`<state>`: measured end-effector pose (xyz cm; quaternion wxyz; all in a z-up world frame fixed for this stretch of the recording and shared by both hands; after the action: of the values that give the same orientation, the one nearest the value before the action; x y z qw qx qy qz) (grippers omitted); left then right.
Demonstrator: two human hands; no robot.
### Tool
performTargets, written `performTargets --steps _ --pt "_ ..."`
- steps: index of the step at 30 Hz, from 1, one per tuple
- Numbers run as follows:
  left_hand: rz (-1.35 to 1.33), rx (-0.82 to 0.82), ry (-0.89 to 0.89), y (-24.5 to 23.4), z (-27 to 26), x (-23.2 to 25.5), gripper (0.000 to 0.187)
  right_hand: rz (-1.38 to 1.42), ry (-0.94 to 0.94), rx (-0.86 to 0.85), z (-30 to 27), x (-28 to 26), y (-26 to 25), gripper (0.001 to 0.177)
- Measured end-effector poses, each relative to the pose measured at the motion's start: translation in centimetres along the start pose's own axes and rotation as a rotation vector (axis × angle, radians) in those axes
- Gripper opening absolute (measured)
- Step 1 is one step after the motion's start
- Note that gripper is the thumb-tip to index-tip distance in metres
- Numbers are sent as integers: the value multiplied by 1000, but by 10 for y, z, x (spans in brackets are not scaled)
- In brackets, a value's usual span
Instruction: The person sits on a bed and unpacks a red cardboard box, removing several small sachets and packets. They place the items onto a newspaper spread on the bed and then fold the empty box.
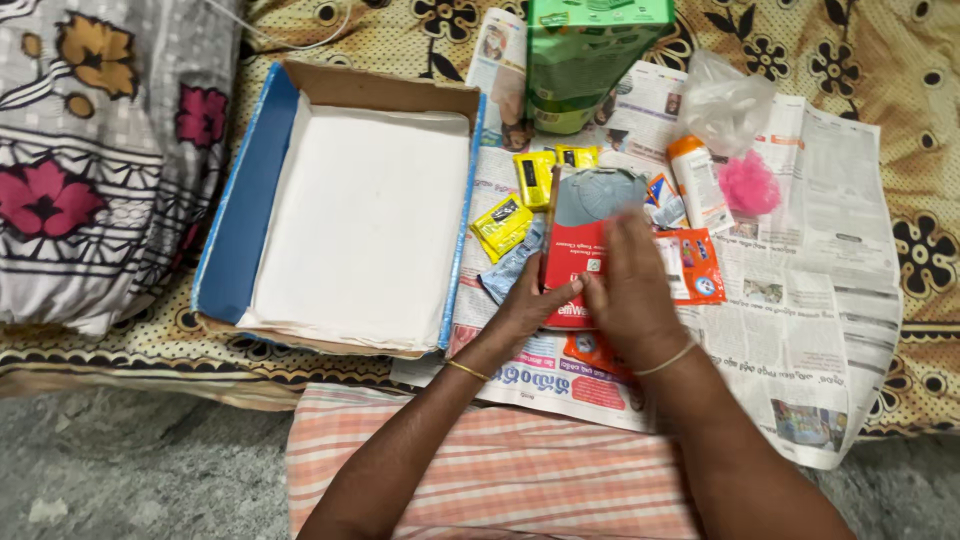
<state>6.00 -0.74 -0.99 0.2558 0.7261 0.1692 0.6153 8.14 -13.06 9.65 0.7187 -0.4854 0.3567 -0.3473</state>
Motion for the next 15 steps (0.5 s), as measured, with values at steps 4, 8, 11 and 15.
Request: performTargets --steps 4,8,11,15 --pt "79 1 -47 -2 0 1 71 -182 -177 -54 -3 -11 8 68" --pt "75 5 -188 1 -3 11 73 157 -91 0 12 23 15 67" --pt "39 -16 -215 6 -4 17 75 406 32 77 17 47 18 73" --pt "87 -61 -91 4 -3 14 80 849 349 13 13 57 26 60"
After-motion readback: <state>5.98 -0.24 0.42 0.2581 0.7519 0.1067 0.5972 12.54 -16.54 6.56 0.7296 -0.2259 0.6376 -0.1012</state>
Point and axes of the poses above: each hand's wrist, its own z-axis towards the middle knuckle, its own y-axis out of the palm, x = y × z, the point moved 5 cm from there along z, towards the middle knuckle, and after that the axes turned 2 degrees about -z, right-handed, at the moved point
